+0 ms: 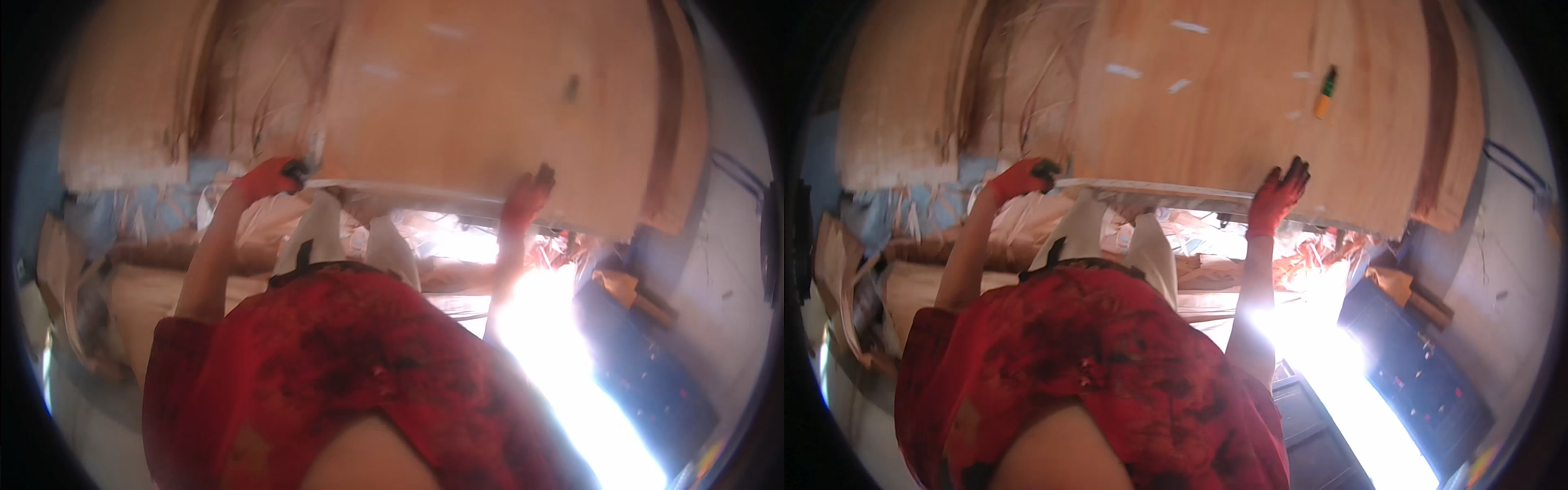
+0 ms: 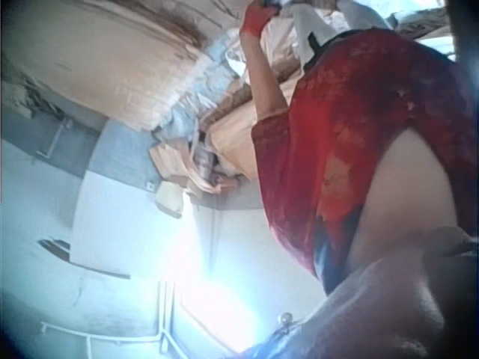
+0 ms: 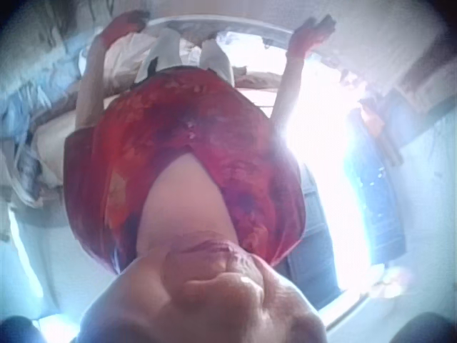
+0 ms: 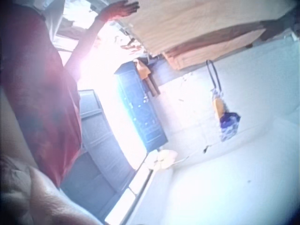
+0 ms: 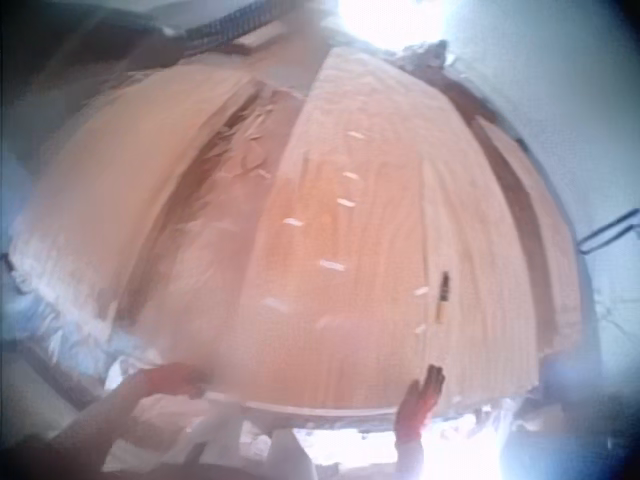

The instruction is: The person smooths sheets of wood veneer by hand and uses a small green tool to trim the edges of the sheets.

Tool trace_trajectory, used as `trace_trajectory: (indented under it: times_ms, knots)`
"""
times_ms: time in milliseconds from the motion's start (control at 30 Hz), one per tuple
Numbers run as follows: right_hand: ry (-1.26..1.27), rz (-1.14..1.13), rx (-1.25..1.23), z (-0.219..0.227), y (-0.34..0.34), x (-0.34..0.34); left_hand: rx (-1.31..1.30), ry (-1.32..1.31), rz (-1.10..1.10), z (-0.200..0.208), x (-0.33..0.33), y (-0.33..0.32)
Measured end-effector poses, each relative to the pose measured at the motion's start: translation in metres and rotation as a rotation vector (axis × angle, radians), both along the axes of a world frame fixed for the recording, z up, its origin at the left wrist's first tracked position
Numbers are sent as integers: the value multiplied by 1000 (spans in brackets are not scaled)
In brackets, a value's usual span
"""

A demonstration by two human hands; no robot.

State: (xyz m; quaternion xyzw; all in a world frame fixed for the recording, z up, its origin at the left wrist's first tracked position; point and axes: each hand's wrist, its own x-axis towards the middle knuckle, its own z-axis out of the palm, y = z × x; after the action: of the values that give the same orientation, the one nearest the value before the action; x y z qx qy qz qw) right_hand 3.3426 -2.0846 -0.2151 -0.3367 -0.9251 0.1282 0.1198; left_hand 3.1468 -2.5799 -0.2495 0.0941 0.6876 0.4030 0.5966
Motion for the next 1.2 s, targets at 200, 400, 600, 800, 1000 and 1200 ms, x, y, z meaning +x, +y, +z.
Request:
trace_trajectory:
  times_ms: [200,400,600,800,1000,1200]
  knots:
    - [-35,-460,108,-32,273,165,-286,908,-7,-35,6,59]
    - [-297,-504,162,-23,377,125,-225,1420,-28,74,70,261]
    - [-314,-303,305,-26,436,133,-58,1381,-193,94,138,413]
    - [-297,-281,417,-35,461,153,-198,1370,-308,58,163,452]
    - [-535,-183,651,-34,478,178,-148,1439,-338,68,177,446]
    - [-479,-233,501,-13,486,186,-141,1415,-294,65,209,448]
